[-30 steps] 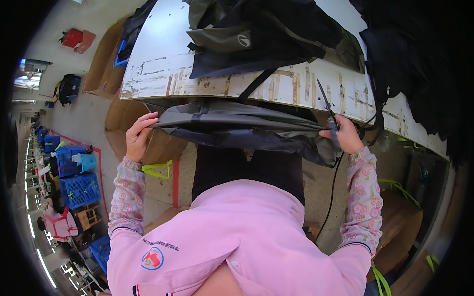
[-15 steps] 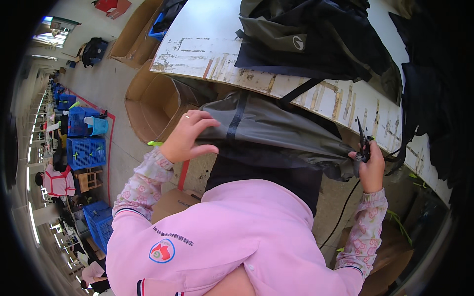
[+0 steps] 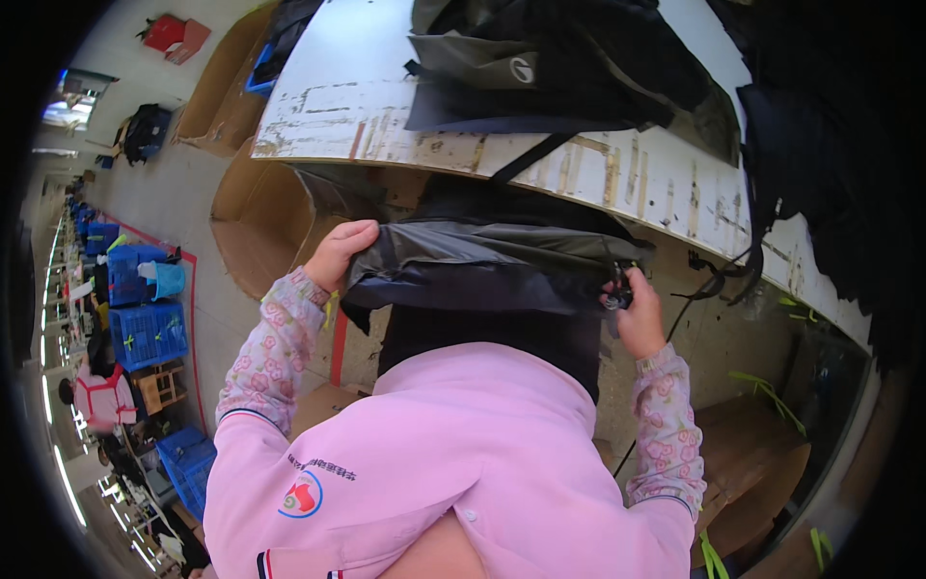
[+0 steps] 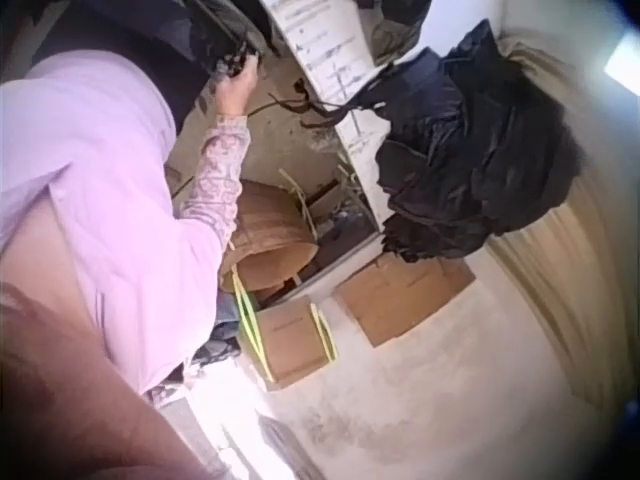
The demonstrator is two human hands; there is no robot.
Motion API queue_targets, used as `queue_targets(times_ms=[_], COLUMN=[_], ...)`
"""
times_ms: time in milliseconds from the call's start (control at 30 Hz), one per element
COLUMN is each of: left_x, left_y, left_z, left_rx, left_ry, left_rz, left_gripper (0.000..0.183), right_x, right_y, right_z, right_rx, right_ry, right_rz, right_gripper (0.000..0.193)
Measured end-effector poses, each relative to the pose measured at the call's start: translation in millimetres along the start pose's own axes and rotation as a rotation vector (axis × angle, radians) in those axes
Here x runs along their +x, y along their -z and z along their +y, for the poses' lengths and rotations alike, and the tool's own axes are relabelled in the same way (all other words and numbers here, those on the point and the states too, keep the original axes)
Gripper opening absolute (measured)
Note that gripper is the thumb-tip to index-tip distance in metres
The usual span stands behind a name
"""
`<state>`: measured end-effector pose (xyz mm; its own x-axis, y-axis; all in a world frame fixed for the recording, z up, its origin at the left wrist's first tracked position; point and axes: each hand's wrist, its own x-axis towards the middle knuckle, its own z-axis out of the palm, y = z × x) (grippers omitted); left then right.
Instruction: Inspecting and trimming threads or excess material from dark-colored textile bags or liners at a factory workstation.
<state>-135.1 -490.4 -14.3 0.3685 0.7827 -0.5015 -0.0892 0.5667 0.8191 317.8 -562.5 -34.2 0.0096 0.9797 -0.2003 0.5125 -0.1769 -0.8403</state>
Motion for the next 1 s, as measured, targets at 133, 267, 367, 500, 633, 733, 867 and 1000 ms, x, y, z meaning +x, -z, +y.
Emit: queue_targets(times_ms=[133,267,367,500,633,733,867,1000], left_x=[-6.1,-2.2,-2.6,-12.2,-23.5,-66.9,-148.3,-176.7], left_y=[18.0,24.9,4.4,-40.9,-20.0,77.7,237.2,323.7], left_z=[4.3,4.6,5.9,6.1,21.3,58.6,102.2,88.5], left_rx=[0.079,0.799,0.949,1.417,0.986,0.645,0.427,0.84], left_ry=[0.006,-0.212,-0.428,-0.66,-0.272,-0.488,-0.761,-0.603], left_rz=[0.029,0.18,0.269,-0.117,-0.089,0.366,1.092,1.606], left_gripper=[0.024,0.021,0.033,0.08,0.047,0.031,0.029,0.032], right_x=[-4.7,-10.9,-12.6,-13.1,-5.3,14.1,73.2,150.0], right_y=[5.2,17.0,18.1,18.0,20.3,42.6,68.6,83.8], right_z=[-15.4,-39.2,-47.1,-51.0,-60.8,-69.4,-80.2,-91.5], right_rx=[0.11,0.258,0.317,0.334,0.359,0.261,0.159,-0.086], right_ry=[-0.023,-0.052,-0.039,-0.047,-0.033,0.077,0.278,0.468], right_rz=[-0.018,-0.142,-0.173,-0.16,-0.138,0.012,0.264,0.525], right_gripper=[0.024,0.021,0.021,0.02,0.021,0.023,0.029,0.031])
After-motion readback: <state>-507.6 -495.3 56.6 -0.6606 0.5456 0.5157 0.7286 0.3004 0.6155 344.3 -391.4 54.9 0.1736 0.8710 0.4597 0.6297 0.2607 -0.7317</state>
